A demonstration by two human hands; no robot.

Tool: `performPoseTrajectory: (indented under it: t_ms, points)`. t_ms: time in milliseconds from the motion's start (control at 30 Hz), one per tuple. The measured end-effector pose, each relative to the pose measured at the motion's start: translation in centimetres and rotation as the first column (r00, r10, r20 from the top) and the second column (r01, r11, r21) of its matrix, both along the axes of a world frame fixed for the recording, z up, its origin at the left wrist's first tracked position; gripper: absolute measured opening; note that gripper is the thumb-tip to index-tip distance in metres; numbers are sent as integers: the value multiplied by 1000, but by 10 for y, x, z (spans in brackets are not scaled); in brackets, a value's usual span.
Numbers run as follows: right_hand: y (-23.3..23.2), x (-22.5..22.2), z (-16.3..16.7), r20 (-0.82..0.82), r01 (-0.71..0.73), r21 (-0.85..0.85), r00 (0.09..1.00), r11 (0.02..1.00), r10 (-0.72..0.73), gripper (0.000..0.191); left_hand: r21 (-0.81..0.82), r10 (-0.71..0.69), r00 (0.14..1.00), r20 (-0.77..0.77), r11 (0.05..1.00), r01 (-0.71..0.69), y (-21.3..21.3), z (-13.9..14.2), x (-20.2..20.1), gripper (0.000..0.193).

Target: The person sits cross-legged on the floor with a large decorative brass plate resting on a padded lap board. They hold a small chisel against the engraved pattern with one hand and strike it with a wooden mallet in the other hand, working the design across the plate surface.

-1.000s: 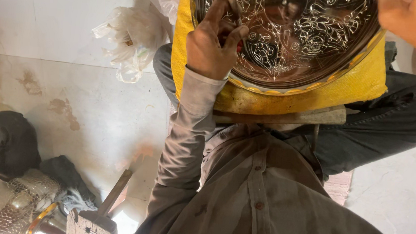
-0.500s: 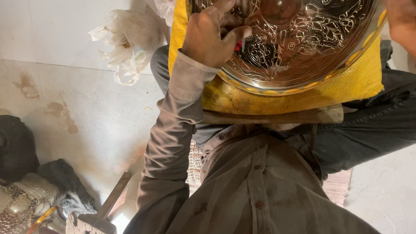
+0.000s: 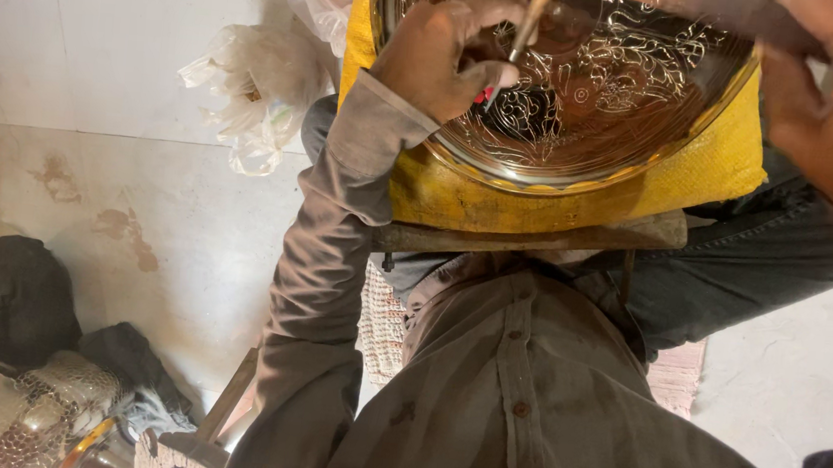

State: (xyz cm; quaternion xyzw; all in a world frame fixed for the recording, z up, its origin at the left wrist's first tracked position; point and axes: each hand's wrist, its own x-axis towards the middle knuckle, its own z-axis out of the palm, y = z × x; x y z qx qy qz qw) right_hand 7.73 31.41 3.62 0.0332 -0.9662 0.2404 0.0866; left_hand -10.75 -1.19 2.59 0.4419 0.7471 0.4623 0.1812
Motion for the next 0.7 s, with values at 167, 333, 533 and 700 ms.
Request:
performPoseTrajectory:
  t_ms: [167, 333, 533, 700]
  points:
    - [-22, 18, 21, -118, -53, -40, 992, 998, 48, 45, 47, -149, 987, -58, 987, 152, 7, 10, -7, 32]
    - [-47, 10, 50, -226, -163, -271, 969, 949, 102, 45, -6, -240, 970, -32, 971, 240, 13, 13, -14, 36]
    - [-73, 41, 64, -155, 136, 40, 980, 990, -128, 53, -162, -337, 941, -1, 929, 332, 21, 19, -20, 34]
    - [-71, 58, 35, -80, 164, -493, 969, 854, -232, 51, -63, -407, 908, -99, 913, 402, 23, 20, -25, 42]
